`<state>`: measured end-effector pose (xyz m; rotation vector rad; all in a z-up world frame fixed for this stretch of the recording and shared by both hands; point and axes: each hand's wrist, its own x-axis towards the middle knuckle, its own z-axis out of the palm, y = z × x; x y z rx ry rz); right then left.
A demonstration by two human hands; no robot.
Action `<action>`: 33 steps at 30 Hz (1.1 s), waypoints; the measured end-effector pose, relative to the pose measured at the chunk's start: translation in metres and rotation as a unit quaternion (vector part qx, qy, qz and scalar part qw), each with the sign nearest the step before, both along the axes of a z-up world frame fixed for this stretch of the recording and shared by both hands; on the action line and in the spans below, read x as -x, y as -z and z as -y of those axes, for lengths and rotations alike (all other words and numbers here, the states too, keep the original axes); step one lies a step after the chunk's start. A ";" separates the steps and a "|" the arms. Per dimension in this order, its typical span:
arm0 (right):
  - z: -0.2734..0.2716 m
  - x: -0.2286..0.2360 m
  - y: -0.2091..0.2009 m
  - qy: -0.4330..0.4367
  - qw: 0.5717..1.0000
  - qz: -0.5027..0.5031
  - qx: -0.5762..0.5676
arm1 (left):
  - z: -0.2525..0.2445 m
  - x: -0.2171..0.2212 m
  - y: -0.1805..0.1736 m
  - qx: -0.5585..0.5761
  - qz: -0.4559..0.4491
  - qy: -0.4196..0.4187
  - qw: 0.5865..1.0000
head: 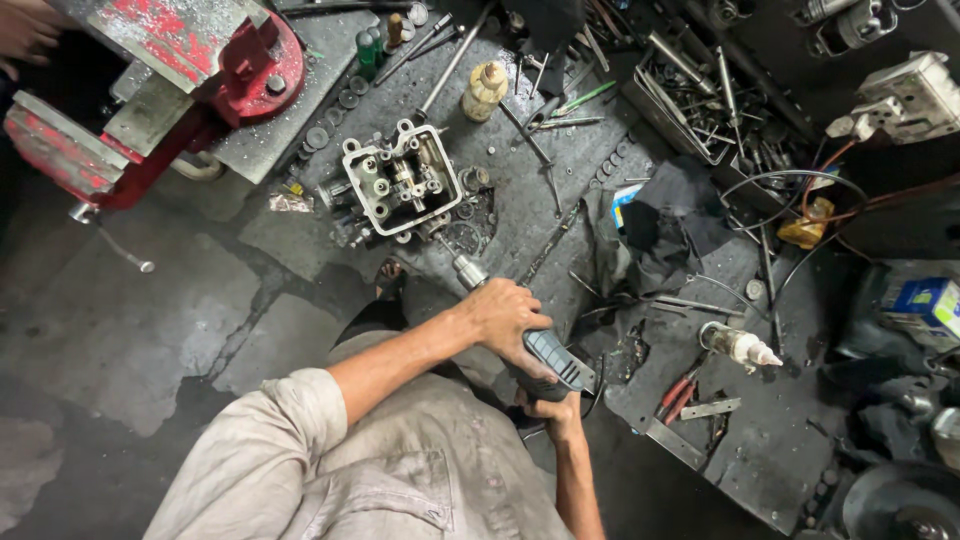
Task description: The person uses a power drill to remove bolts from a metallic engine component on a workbench. A coworker assists by holding the part and handing over tools. The person continues drilling and adjusting the component while the coworker stabilizes it.
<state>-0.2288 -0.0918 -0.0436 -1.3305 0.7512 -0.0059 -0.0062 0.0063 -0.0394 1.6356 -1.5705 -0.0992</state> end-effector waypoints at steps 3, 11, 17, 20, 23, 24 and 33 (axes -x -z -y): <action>0.002 0.003 0.004 0.013 1.000 -0.002 0.009 | 0.001 0.001 0.001 -0.001 -0.001 0.002 1.000; 0.011 0.010 0.014 -0.009 0.999 0.009 0.033 | 0.004 0.000 -0.001 -0.022 0.003 0.001 1.000; 0.015 0.007 0.011 0.009 1.000 0.005 0.006 | 0.005 -0.001 -0.002 -0.002 0.001 -0.004 1.000; 0.016 0.008 0.010 -0.002 0.999 0.020 0.027 | 0.006 0.002 -0.002 0.008 0.001 -0.004 1.000; 0.018 0.009 0.011 -0.032 0.998 0.032 0.052 | 0.007 0.002 -0.002 0.017 0.016 0.001 1.000; 0.019 0.011 0.012 -0.032 0.997 0.032 0.060 | 0.007 0.003 -0.002 0.019 0.020 0.002 1.000; 0.023 0.016 0.024 -0.037 0.996 0.038 0.068 | 0.004 0.004 0.000 0.061 0.015 -0.009 0.998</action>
